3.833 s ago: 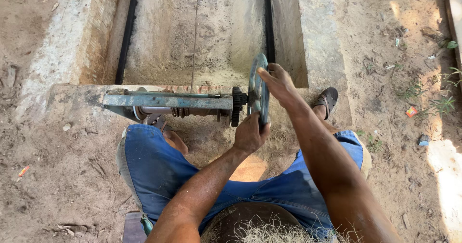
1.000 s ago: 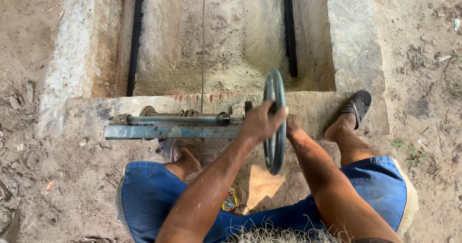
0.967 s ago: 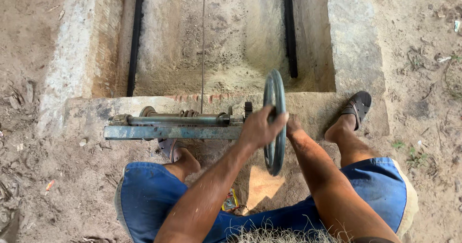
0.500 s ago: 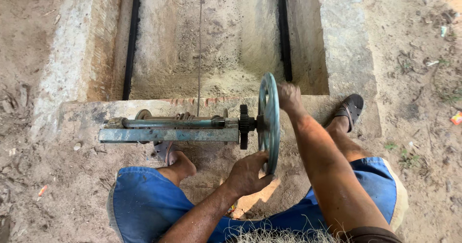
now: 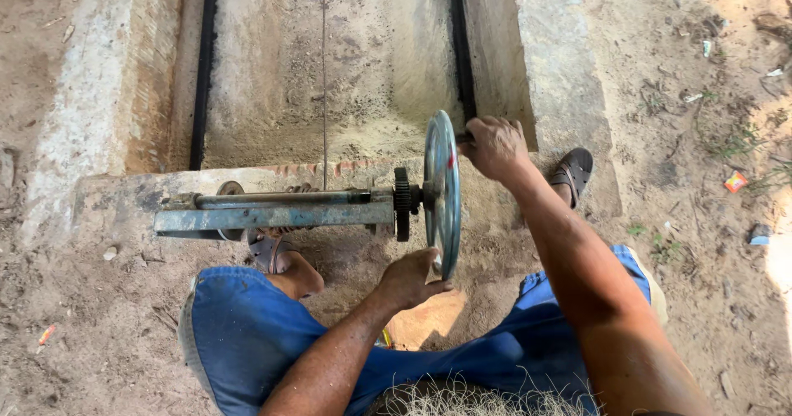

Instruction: The person sits on the ground and operates a hand-cranked machine by turning a wheel with both hands. The machine appears to be a manual saw or grinder positioned over a concrete channel, and the person continues cranking throughout the clip.

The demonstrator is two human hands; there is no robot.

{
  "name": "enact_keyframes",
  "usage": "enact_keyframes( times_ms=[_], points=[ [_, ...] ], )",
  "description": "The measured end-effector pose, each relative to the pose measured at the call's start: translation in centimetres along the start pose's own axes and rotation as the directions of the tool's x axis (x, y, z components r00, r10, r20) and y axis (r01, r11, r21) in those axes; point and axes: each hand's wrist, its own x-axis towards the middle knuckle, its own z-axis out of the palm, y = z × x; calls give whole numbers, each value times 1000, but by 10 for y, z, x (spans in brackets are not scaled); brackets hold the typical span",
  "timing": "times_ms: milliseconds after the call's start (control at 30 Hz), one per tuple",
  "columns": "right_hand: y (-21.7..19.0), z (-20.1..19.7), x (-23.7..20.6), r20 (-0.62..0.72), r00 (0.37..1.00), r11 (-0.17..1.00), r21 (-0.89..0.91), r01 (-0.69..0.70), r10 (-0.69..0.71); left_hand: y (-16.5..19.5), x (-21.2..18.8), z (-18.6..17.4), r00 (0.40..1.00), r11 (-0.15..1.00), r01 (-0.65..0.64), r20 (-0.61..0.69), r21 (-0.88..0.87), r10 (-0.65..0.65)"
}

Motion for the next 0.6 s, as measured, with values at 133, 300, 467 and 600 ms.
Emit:
enact_keyframes(
  times_ms=[133, 300, 467, 600],
  points=[
    [7, 5, -46, -58, 987, 983, -119, 141, -148, 21, -11, -16, 999, 999, 47, -5, -13, -47],
    [14, 13, -100, 116, 947, 926, -202, 318, -300, 29, -14, -20, 975, 997, 53, -211, -55, -63],
    [-2, 28, -140, 310, 907, 932, -133, 338, -284, 20, 4, -22, 839, 987, -111, -543, -116, 31],
    [-20, 48, -141, 502, 812, 935, -18, 355, -299, 25, 21, -40, 828, 952, -153, -561, -265, -23]
  ],
)
